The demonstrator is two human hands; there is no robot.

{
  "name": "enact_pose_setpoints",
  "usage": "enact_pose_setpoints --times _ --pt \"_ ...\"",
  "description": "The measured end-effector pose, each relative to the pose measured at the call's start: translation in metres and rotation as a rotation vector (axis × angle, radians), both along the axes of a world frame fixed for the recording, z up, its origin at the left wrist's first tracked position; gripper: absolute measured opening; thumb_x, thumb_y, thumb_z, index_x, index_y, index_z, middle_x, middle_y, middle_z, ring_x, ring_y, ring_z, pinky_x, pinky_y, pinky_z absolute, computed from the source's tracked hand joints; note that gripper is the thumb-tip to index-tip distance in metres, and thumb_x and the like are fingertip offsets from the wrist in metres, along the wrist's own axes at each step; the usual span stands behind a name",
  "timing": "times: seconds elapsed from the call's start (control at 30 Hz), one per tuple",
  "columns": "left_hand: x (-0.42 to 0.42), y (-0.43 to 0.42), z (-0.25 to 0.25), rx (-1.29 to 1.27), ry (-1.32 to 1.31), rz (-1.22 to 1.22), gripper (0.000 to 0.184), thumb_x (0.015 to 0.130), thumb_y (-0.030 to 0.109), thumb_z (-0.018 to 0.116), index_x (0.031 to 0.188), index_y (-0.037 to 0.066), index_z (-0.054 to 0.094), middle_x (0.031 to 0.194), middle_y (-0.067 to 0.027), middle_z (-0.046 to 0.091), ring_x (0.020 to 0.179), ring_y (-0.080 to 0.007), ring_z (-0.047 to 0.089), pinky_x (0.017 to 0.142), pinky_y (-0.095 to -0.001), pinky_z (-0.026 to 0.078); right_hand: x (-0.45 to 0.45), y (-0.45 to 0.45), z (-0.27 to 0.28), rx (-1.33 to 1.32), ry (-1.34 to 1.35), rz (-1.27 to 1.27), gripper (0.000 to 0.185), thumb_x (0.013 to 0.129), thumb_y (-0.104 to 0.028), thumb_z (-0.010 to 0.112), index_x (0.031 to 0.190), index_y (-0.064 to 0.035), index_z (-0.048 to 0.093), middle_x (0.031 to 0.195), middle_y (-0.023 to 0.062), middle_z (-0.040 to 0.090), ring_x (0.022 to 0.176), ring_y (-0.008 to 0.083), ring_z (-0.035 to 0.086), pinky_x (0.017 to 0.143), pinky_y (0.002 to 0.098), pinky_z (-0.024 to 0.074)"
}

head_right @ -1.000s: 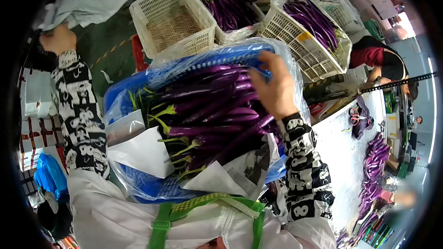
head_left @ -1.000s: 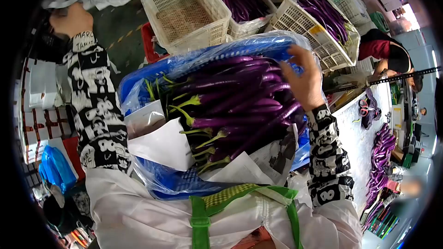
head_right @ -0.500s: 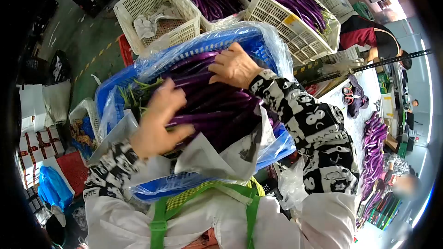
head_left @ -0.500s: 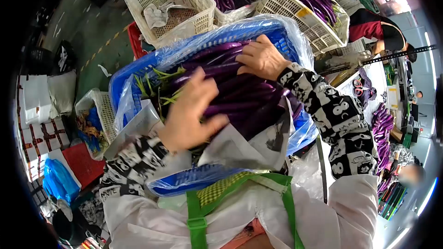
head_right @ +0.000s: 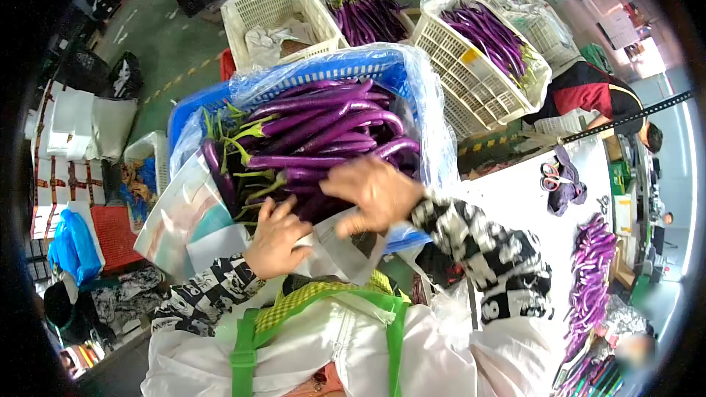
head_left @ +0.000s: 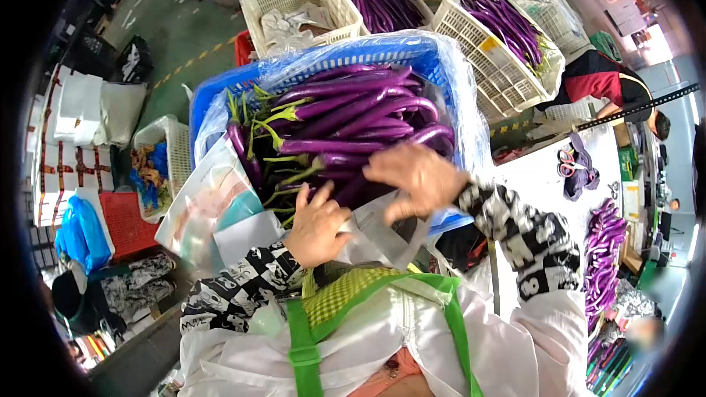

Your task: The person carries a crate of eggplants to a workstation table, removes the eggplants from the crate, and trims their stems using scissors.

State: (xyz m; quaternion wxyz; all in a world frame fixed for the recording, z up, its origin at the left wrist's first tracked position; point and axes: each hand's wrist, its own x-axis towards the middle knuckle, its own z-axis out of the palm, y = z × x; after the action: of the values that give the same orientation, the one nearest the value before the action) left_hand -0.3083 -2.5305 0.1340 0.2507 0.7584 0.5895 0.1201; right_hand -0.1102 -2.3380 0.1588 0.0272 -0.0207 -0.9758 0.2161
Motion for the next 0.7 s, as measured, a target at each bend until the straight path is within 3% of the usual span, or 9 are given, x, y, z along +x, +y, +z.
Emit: enact_pose_setpoints --times 0.03,0.07,0.2,0.23,0.37,0.5,0.6,0.67,0.7 --pt "0.006 -0.009 -0.005 0.002 -0.010 -0.039 0.040 0.078 0.027 0.068 0.111 0.005 0.060 0.088 -0.0091 0.061 0.113 -0.0310 0.051 0.101 -0.0523 0.030 0.020 -0.022 0.006 -0.057 -0.174 0.000 0.079 0.073 -0.060 0.064 0.124 -0.0011 0.053 0.115 0.0178 0.058 0.108 0.0335 0.057 0.098 0.0492 0.0388" --pt "0.015 -0.019 -0.006 0.024 -0.122 -0.006 0.020 0.081 0.013 0.062 0.101 0.009 0.061 0.086 -0.0038 0.058 0.086 -0.0249 0.059 0.081 -0.0426 0.045 0.040 -0.037 0.010 -0.047 -0.258 -0.068 0.076 0.073 -0.056 0.067 0.123 -0.0012 0.054 0.109 0.0176 0.059 0.104 0.0320 0.059 0.094 0.0478 0.0413" --pt "0.046 -0.046 0.021 0.111 -0.115 0.083 0.016 0.078 0.011 0.060 0.094 0.009 0.057 0.086 -0.0058 0.054 0.071 -0.0258 0.061 0.056 -0.0348 0.047 0.107 -0.079 -0.003 0.147 -0.232 -0.192 0.039 0.080 -0.016 0.061 0.117 -0.0048 0.058 0.079 0.0085 0.053 0.075 0.0248 0.057 0.068 0.0364 0.0463" --pt "0.051 -0.053 0.022 0.114 -0.109 0.097 0.016 0.078 0.011 0.060 0.094 0.009 0.057 0.086 -0.0058 0.054 0.071 -0.0258 0.061 0.056 -0.0348 0.047 0.111 -0.089 0.000 0.196 0.011 -0.184 0.038 0.079 -0.012 0.056 0.116 -0.0054 0.058 0.076 0.0066 0.049 0.071 0.0237 0.054 0.067 0.0357 0.0450" --pt "0.072 -0.088 0.007 0.092 -0.033 0.084 0.022 0.075 0.011 0.061 0.096 0.008 0.058 0.092 -0.0085 0.056 0.074 -0.0285 0.060 0.060 -0.0373 0.048 0.132 -0.115 -0.017 0.200 0.053 -0.219 0.045 0.077 -0.011 0.056 0.122 -0.0086 0.057 0.086 0.0086 0.051 0.081 0.0242 0.053 0.073 0.0371 0.0440" --pt "0.083 -0.106 -0.011 -0.023 0.205 0.067 0.022 0.072 0.011 0.068 0.091 0.004 0.063 0.090 -0.0130 0.063 0.077 -0.0326 0.060 0.070 -0.0428 0.048 0.150 -0.128 -0.050 0.178 0.053 -0.275 0.048 0.077 -0.012 0.055 0.125 -0.0100 0.057 0.118 0.0145 0.048 0.111 0.0293 0.047 0.095 0.0403 0.0391" --pt "0.102 -0.086 0.042 -0.411 -0.525 0.400 0.025 0.085 0.009 0.065 0.108 -0.001 0.063 0.116 -0.0175 0.061 0.098 -0.0319 0.065 0.082 -0.0396 0.052 0.155 -0.100 -0.013 -0.275 -0.012 -0.085 0.042 0.075 -0.013 0.070 0.115 -0.0046 0.062 0.120 0.0188 0.053 0.109 0.0341 0.053 0.092 0.0415 0.0460" --pt "0.112 -0.056 0.069 -0.245 -1.344 0.771 0.029 0.092 0.015 0.059 0.115 -0.001 0.057 0.104 -0.0117 0.064 0.098 -0.0248 0.063 0.086 -0.0366 0.052 0.134 -0.072 0.020 -0.601 0.020 -0.074 0.043 0.078 -0.019 0.075 0.113 0.0013 0.061 0.111 0.0235 0.059 0.101 0.0342 0.060 0.090 0.0385 0.0503" --pt "0.110 -0.031 0.065 -0.163 -1.799 0.846 0.033 0.094 0.015 0.055 0.119 -0.005 0.051 0.110 -0.0161 0.060 0.100 -0.0303 0.062 0.095 -0.0408 0.049 0.117 -0.060 0.050 -0.546 0.085 -0.113 0.046 0.080 -0.023 0.073 0.113 0.0057 0.059 0.111 0.0253 0.059 0.102 0.0351 0.059 0.090 0.0386 0.0501"
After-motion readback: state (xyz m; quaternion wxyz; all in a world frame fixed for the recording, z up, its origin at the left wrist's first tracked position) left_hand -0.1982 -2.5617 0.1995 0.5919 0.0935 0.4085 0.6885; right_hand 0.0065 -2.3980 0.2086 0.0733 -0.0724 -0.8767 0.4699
